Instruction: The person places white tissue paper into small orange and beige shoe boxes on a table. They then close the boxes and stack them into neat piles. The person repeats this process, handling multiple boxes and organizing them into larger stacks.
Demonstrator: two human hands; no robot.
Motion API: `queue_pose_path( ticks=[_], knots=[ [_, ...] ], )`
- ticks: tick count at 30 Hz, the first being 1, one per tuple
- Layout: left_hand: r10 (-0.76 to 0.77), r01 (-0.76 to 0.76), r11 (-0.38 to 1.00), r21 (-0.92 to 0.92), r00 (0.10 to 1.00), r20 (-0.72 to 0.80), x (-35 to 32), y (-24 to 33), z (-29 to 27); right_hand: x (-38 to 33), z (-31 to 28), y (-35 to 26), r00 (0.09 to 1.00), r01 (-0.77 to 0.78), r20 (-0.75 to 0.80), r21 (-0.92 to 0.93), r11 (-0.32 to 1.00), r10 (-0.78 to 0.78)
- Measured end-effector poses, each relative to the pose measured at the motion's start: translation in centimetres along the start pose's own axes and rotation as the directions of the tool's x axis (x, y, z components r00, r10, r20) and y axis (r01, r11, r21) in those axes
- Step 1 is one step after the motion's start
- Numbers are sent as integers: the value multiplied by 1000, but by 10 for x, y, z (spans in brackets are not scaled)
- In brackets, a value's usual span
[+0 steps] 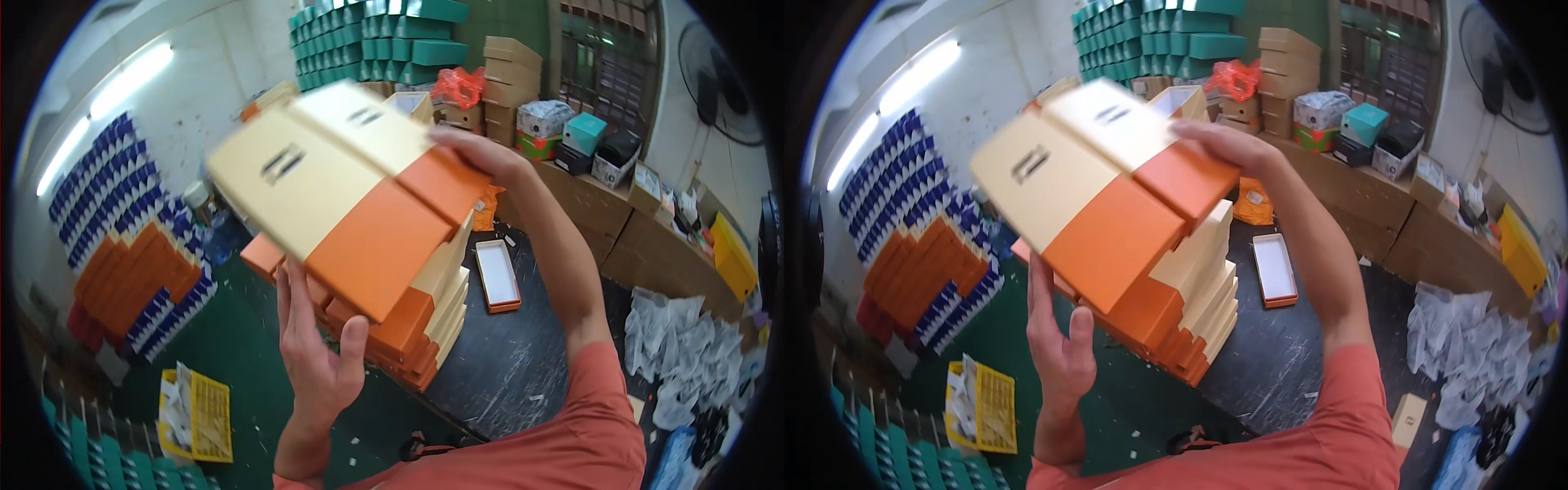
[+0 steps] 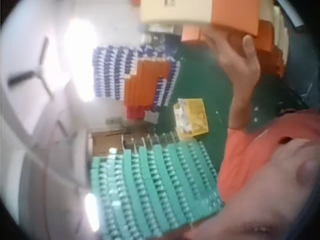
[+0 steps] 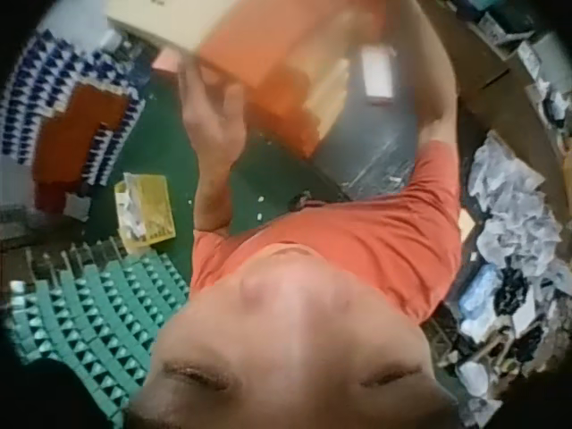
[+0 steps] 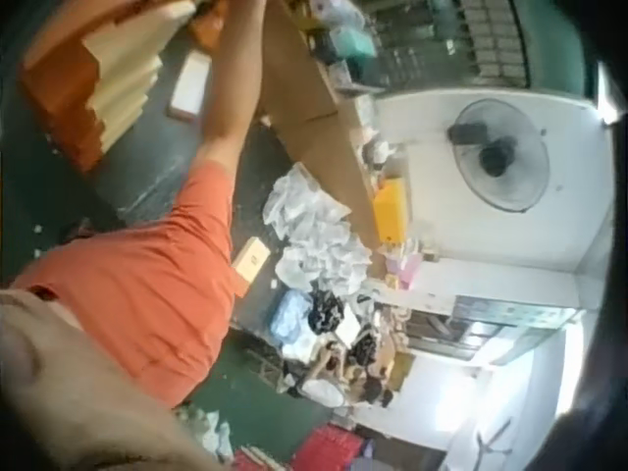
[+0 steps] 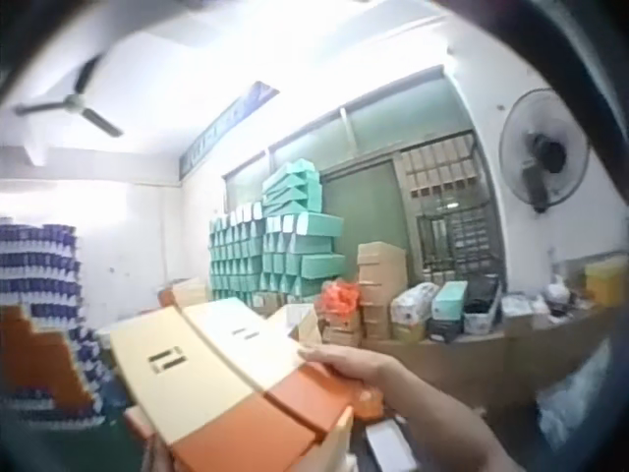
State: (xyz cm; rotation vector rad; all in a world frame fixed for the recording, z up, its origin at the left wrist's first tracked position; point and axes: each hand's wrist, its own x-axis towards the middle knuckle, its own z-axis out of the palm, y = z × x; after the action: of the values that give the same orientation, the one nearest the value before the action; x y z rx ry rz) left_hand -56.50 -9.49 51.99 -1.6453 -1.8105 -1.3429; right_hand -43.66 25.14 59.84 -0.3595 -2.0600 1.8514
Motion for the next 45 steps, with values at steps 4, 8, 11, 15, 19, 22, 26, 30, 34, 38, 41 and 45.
queue_pose_path(
  ticks=[4,8,11,15,19,22,26,30,34,38,41,45],
  knots=[
    [-158,151,986,73,982,99,-24,-16,-7,52,-13,30,994,-96,30,-276,956,108],
    [-199,205,971,126,978,-59,-65,-24,-10,70,-63,93,980,183,-112,174,968,-165],
    [-634,613,772,-170,720,-284,-124,-61,15,113,-131,231,741,229,-645,-22,973,-188],
    [-825,845,479,238,526,-209,-247,-151,-11,149,-87,334,780,37,-581,-330,943,-234],
    [-987,994,104,37,108,-118,-288,-151,3,193,-85,353,673,71,-662,-387,920,-330],
    [-994,999,-46,-10,-47,-99,-310,-135,-4,239,-100,314,573,110,-780,-230,967,-251],
    [-990,990,-128,-57,-131,-59,-328,-126,-2,290,-146,275,526,16,-845,-112,994,-103],
    [-979,977,-189,-95,-195,-59,-343,-107,-7,302,-134,288,608,-122,-789,14,992,86],
    [-974,965,-221,-141,-225,-16,-358,-111,3,298,-161,342,472,-233,-867,56,971,163],
    [-958,944,-270,-190,-283,-44,-383,-88,-8,313,-150,306,494,-56,-869,11,998,38],
    [-954,927,-282,-248,-298,-30,-398,-77,-6,335,-163,293,486,-81,-873,-80,994,-30],
    [-968,868,-170,-466,-236,-87,-427,-56,12,331,-155,324,462,-266,-885,-72,961,61]
  ],
)
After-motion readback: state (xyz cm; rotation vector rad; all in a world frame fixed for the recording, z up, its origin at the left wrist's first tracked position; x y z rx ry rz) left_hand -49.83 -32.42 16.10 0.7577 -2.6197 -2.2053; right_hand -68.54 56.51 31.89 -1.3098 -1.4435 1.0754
